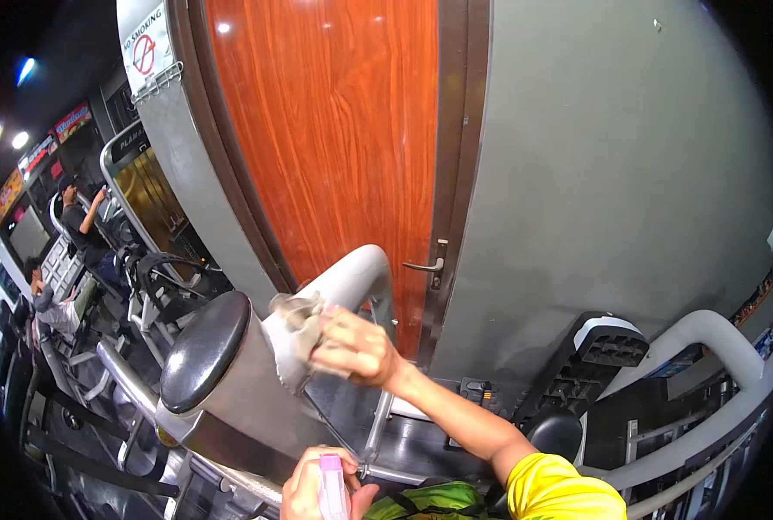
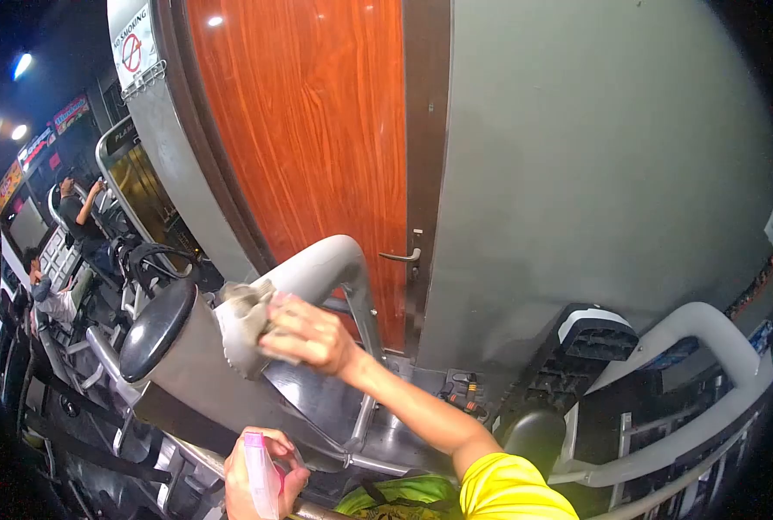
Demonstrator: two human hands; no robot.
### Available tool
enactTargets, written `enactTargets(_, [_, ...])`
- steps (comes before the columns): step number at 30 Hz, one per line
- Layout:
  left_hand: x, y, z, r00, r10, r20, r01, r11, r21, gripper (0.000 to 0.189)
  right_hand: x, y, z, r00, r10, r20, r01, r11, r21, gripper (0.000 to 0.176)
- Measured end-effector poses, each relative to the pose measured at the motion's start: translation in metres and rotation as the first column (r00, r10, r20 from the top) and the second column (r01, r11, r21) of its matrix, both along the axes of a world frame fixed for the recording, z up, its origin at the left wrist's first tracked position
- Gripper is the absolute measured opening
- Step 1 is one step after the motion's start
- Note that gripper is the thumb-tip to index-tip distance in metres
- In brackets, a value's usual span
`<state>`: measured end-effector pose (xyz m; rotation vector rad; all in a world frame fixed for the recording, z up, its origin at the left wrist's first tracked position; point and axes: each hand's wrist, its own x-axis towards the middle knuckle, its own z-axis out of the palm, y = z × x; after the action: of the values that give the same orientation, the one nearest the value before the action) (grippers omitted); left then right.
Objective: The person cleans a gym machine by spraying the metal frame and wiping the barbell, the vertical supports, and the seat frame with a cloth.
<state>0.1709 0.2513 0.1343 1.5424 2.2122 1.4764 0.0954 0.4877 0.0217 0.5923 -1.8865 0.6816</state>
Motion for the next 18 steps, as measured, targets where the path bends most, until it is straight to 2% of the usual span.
enactTargets(1, [-0.001,0.000,0.000,1.000,-0.002,0.002,0.002,1.000,0.000,0.032,-0.012,0.014,-0.020,0.990,0.002,-0.140,0.003,0.999,0.040,0.051])
enactTargets(3, [-0.001,0.000,-0.001,0.999,-0.026,-0.041,0.026,1.000,0.003,0.031,-0.019,0.030,-0.041,0.956,-0.295,-0.001,0.290,0.942,-0.170,0.050])
enactTargets(4, [-0.001,0.000,-0.001,0.999,-0.023,-0.041,0.024,1.000,0.005,0.031,-0.025,0.042,-0.052,0.922,-0.383,0.057,0.385,0.892,-0.235,0.054])
enactTargets(6, [-0.001,0.000,-0.001,0.999,-0.033,-0.008,0.033,0.999,-0.005,0.030,-0.031,0.071,-0.072,0.851,-0.466,0.243,0.520,0.812,-0.266,0.061])
enactTargets(7, [-0.001,0.000,-0.001,0.999,-0.032,-0.008,0.032,0.999,-0.005,0.030,-0.034,0.085,-0.076,0.834,-0.477,0.278,0.546,0.785,-0.292,0.058])
enactTargets(9, [-0.001,0.000,-0.001,0.999,-0.033,-0.041,0.033,0.999,0.001,0.030,-0.043,0.123,-0.093,0.744,-0.374,0.553,0.617,0.701,-0.356,0.056])
enactTargets(11, [0.000,0.001,0.000,0.998,-0.027,-0.062,0.028,1.000,0.007,0.030,-0.044,0.149,-0.095,0.515,-0.066,0.855,0.709,0.594,-0.381,0.053])
enactTargets(12, [0.000,0.001,0.000,0.996,-0.020,-0.091,0.022,1.000,0.018,0.030,-0.047,0.150,-0.100,0.519,-0.137,0.844,0.709,0.620,-0.336,0.054])
enactTargets(13, [-0.001,0.000,0.000,0.995,-0.015,-0.094,0.016,1.000,0.017,0.030,-0.050,0.147,-0.106,0.522,-0.133,0.843,0.705,0.623,-0.338,0.054])
enactTargets(15, [0.000,0.000,-0.002,0.998,-0.021,-0.054,0.021,1.000,0.005,0.030,-0.049,0.132,-0.107,0.773,-0.056,0.632,0.548,0.562,-0.620,0.050])
enactTargets(16, [0.001,-0.001,-0.009,0.999,-0.014,-0.046,0.014,1.000,0.006,0.030,-0.045,0.118,-0.100,0.804,-0.074,0.590,0.529,0.541,-0.654,0.050])
enactTargets(17, [0.000,-0.002,-0.019,0.998,-0.002,0.067,0.001,1.000,0.016,0.032,-0.040,0.101,-0.093,0.823,-0.087,0.561,0.518,0.522,-0.678,0.058])
enactTargets(18, [-0.001,-0.004,-0.024,0.984,0.009,0.176,-0.013,1.000,0.024,0.035,-0.037,0.082,-0.084,0.864,-0.142,0.483,0.472,0.563,-0.678,0.058])
